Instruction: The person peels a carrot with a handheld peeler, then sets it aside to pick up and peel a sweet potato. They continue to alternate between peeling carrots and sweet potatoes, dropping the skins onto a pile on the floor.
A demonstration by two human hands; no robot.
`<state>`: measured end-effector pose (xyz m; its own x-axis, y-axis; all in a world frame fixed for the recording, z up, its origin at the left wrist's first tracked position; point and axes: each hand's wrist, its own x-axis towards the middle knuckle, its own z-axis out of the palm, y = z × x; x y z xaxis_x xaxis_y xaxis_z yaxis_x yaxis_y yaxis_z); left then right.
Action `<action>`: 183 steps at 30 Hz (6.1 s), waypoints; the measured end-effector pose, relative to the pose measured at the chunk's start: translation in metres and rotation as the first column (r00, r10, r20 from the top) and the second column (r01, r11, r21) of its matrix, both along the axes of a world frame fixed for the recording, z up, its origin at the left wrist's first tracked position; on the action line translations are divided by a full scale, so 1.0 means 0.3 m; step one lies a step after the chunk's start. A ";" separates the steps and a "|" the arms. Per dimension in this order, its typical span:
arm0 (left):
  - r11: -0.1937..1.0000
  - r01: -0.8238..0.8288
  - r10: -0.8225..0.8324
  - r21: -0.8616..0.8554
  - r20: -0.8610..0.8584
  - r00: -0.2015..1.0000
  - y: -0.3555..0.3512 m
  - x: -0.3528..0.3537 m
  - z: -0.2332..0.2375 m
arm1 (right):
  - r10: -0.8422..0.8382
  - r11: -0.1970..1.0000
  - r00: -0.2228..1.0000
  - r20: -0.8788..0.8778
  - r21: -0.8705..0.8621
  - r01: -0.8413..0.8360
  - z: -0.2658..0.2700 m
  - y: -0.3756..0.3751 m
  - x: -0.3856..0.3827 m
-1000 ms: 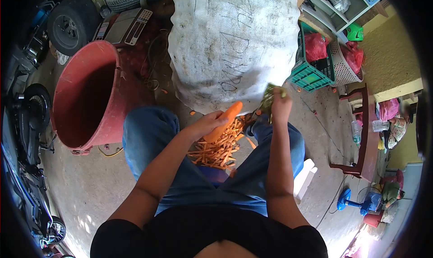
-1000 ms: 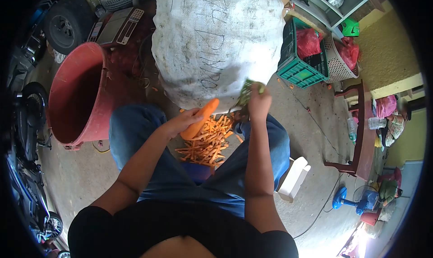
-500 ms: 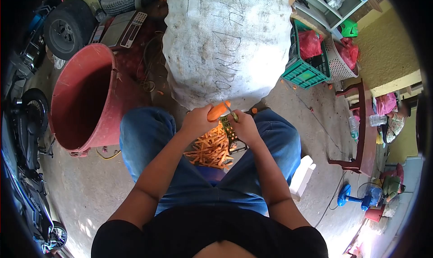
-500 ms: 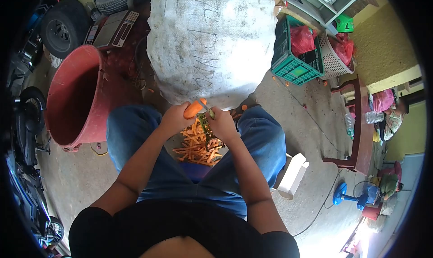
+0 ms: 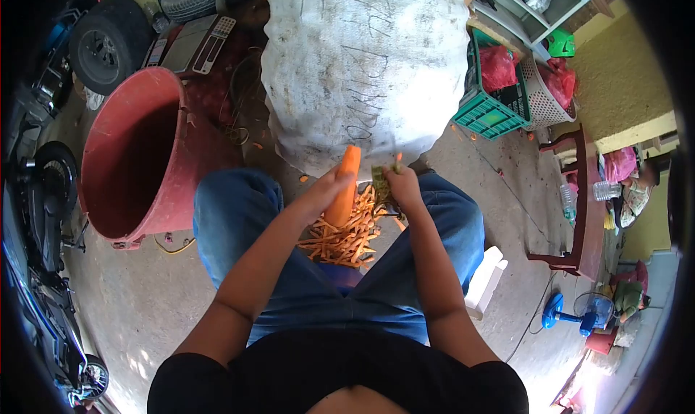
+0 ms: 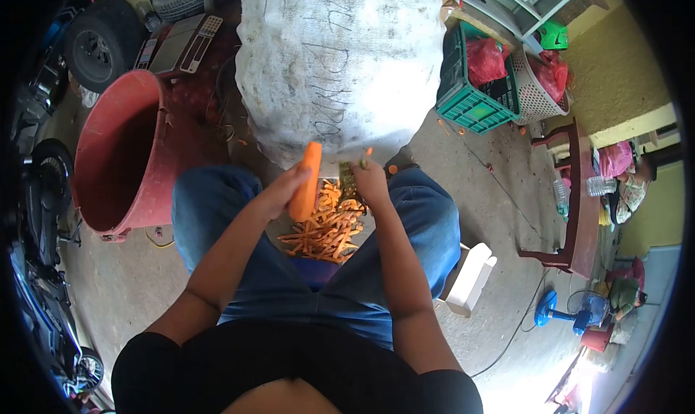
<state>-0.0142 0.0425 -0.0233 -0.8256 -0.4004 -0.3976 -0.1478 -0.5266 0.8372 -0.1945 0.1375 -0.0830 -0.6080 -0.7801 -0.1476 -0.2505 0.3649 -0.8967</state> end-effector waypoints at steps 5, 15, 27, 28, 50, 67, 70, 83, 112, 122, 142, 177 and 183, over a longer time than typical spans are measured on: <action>0.910 -0.001 0.041 0.414 -0.087 0.995 -0.025 0.007 -0.043 | -0.226 0.950 0.949 0.220 -0.167 0.265 0.107 -0.037 0.070; 0.851 -0.049 0.040 0.522 0.029 0.999 -0.003 -0.019 -0.080 | -0.352 0.818 0.875 0.333 -0.344 0.460 0.167 -0.068 0.167; 0.763 -0.125 0.114 0.634 0.058 0.992 0.018 -0.032 -0.098 | -0.264 0.909 0.962 0.072 -0.316 0.273 0.169 -0.068 0.251; 0.741 -0.159 0.116 0.652 0.108 0.987 0.022 -0.036 -0.095 | -0.223 0.908 0.972 0.078 -0.346 0.236 0.159 -0.071 0.252; 0.811 0.189 -0.239 0.554 0.019 0.971 0.079 -0.009 0.003 | -0.527 0.839 0.819 -0.227 -0.295 0.458 0.158 -0.078 0.008; 0.876 0.250 -0.199 -0.412 0.163 0.966 -0.003 0.024 -0.054 | -0.569 0.801 0.820 -0.067 -0.269 0.534 0.113 -0.043 -0.067; 0.908 0.185 -0.142 -0.375 0.141 0.980 -0.006 0.019 -0.058 | -0.499 0.847 0.859 -0.109 -0.268 0.458 0.107 -0.043 -0.043; 0.878 -0.050 0.016 0.475 0.075 0.997 0.009 -0.013 -0.068 | -0.414 0.779 0.870 0.268 -0.390 0.491 0.157 -0.074 0.122; 0.963 -0.257 0.219 -0.076 -0.332 0.918 -0.027 0.017 0.007 | 0.008 0.972 0.924 0.381 -0.220 0.083 -0.069 -0.054 0.185; 0.805 0.180 -0.122 -0.566 0.139 0.983 -0.043 0.030 0.012 | -0.058 0.952 0.860 0.506 -0.231 0.200 0.043 -0.058 0.125; 0.628 0.052 0.152 -0.777 0.188 0.970 -0.003 -0.005 0.001 | 0.291 0.947 0.850 -0.438 0.259 -0.191 0.189 -0.002 0.171; -0.161 0.418 0.744 -0.894 0.168 0.647 -0.576 0.682 0.363 | 0.650 0.620 0.752 -0.108 0.648 -0.442 0.062 -0.003 0.162; -0.341 -0.176 0.285 -0.924 -0.280 0.917 -0.773 0.235 0.530 | 0.691 0.589 0.715 -0.104 0.655 -0.474 0.081 -0.011 0.161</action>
<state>0.0563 -0.1893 0.1356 -0.5439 -0.4550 0.7051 -0.3428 0.8874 0.3082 -0.1464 0.1342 -0.0587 -0.1413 -0.8178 -0.5579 -0.8128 0.4176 -0.4063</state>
